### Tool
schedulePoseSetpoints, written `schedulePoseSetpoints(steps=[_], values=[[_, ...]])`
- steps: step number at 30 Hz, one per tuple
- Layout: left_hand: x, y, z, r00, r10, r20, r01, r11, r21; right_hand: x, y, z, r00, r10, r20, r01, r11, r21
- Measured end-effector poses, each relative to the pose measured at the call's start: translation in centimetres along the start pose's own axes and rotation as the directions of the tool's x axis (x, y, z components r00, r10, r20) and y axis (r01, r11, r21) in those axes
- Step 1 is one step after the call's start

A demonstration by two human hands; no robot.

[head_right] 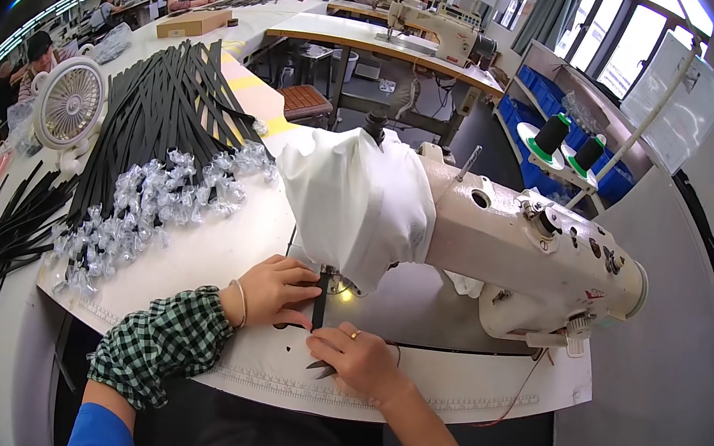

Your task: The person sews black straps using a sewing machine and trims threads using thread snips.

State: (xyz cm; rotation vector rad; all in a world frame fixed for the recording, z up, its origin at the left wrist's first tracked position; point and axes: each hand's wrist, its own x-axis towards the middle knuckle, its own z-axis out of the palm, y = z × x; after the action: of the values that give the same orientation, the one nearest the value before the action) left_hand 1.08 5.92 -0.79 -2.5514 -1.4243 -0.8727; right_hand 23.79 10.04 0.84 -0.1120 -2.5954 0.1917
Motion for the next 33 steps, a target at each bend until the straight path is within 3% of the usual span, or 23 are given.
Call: schedulePoseSetpoints(steps=[6, 17, 23, 25, 28, 29, 30, 32, 33], values=[[0.1, 0.2, 0.2, 0.999, 0.024, -0.032, -0.025, 0.999, -0.021, 0.2, 0.1, 0.3, 0.997, 0.077, -0.009, -0.077, 0.989, -0.129], [0.6, -0.5, 0.9, 0.996, 0.034, -0.08, -0.034, 0.999, 0.0, -0.3, -0.5, -3.7, 0.985, 0.171, -0.003, -0.17, 0.983, -0.062], [1.0, -1.2, 1.1, 0.991, -0.074, -0.111, 0.064, 0.994, -0.085, -2.1, 0.1, -4.7, 0.96, 0.258, -0.109, -0.255, 0.966, 0.041], [1.5, -1.6, 0.7, 0.972, -0.228, -0.052, 0.228, 0.974, -0.001, -2.5, 0.1, -4.5, 0.951, 0.28, -0.133, -0.279, 0.96, 0.029], [2.8, -4.3, 2.5, 0.968, -0.222, -0.12, 0.23, 0.971, 0.061, -3.0, -0.1, -4.2, 0.954, 0.253, -0.16, -0.263, 0.964, -0.043], [3.0, -5.6, 3.2, 0.988, -0.096, -0.117, 0.108, 0.99, 0.096, -3.2, -0.2, -4.0, 0.952, 0.272, -0.139, -0.278, 0.96, -0.032], [3.4, -6.0, 3.0, 0.989, -0.096, -0.117, 0.107, 0.99, 0.094, -3.3, -0.3, -3.9, 0.95, 0.29, -0.118, -0.294, 0.956, -0.02], [4.2, -6.6, 2.5, 0.981, -0.144, 0.132, 0.161, 0.979, -0.127, -3.7, -0.4, -4.1, 0.937, 0.291, -0.195, -0.299, 0.954, -0.013], [4.3, -6.6, 2.3, 0.981, -0.141, 0.131, 0.158, 0.979, -0.128, -3.9, -0.2, -4.3, 0.918, 0.288, -0.273, -0.301, 0.954, -0.008]])
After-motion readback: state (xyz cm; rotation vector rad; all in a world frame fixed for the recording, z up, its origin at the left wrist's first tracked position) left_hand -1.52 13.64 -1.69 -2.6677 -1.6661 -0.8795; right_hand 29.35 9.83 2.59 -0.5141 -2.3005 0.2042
